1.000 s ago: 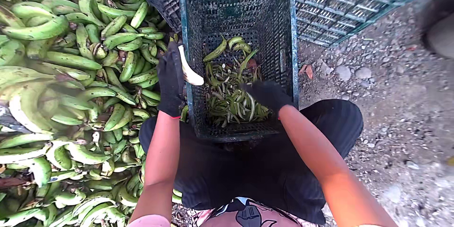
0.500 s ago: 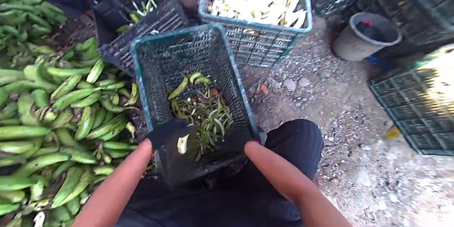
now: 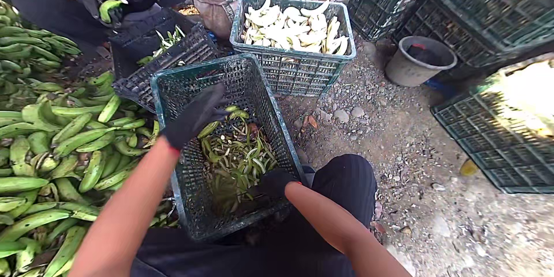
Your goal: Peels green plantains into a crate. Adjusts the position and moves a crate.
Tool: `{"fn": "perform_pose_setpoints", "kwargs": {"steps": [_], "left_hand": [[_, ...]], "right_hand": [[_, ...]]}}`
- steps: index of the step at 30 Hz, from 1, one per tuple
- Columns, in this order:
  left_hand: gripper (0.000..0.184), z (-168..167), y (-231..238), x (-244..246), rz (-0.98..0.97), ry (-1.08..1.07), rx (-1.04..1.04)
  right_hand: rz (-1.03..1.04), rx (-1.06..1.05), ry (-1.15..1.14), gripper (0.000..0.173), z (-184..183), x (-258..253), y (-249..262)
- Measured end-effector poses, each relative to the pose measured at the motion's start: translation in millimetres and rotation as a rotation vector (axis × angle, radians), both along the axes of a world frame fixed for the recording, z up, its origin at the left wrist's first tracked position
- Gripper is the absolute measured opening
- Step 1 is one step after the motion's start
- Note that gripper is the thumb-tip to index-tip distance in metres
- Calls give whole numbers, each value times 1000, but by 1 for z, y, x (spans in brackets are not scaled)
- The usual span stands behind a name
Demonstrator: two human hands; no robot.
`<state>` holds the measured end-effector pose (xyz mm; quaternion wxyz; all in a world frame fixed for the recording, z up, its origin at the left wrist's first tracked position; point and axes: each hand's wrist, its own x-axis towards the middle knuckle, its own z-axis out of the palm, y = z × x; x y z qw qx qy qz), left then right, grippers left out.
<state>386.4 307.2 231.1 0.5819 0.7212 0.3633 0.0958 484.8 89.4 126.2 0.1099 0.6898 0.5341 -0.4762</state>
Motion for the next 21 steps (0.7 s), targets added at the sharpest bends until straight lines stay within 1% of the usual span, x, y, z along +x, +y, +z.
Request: {"fn": "perform_pose_setpoints", "kwargs": {"steps": [2, 3, 5, 7, 8, 9, 11, 12, 13, 14, 15, 16, 17, 18, 19, 20, 21], "left_hand": [[63, -12, 12, -87, 104, 67, 51], [59, -14, 12, -132, 209, 89, 61], [55, -14, -4, -222, 524, 59, 56], [51, -24, -37, -313, 841, -72, 40], [48, -34, -61, -355, 970, -114, 30], [45, -46, -91, -387, 1080, -102, 29], [45, -76, -167, -430, 1253, -31, -10], [49, -98, -208, -450, 1190, -28, -22], [54, -128, -248, -479, 1025, -24, -47], [51, -145, -282, -467, 1233, 121, -195], [49, -166, -311, -457, 1447, 212, -392], [50, -190, -340, -453, 1573, 222, -535], [52, -215, -370, -450, 1647, 211, -620], [53, -243, -399, -447, 1678, 231, -666], [53, -269, -423, -444, 1690, 273, -704], [55, -289, -441, -440, 1685, 333, -740], [58, -305, -452, -435, 1692, 385, -768]], "right_hand": [[13, -11, -8, 76, -8, -4, 0], [22, -18, -14, 74, -11, -7, 0], [67, -28, -38, 67, -14, -13, 1], [138, -25, -63, 66, -20, -17, 5], [169, -21, -74, 65, -23, -19, 7], [189, -21, -87, 62, -27, -20, 7], [228, -18, -133, 60, -35, -24, 6], [270, -8, -160, 58, -39, -26, 5], [315, -4, -196, 58, -42, -30, 5], [367, -12, -233, 56, -45, -35, 5], [427, -29, -283, 54, -45, -40, 6], [484, -24, -333, 55, -47, -45, 7], [544, 3, -365, 52, -51, -46, 6], [576, 44, -369, 49, -59, -43, 3], [566, 100, -351, 45, -61, -42, 1], [561, 144, -332, 42, -53, -49, -2], [528, 137, -316, 40, -32, -67, -2]]}}
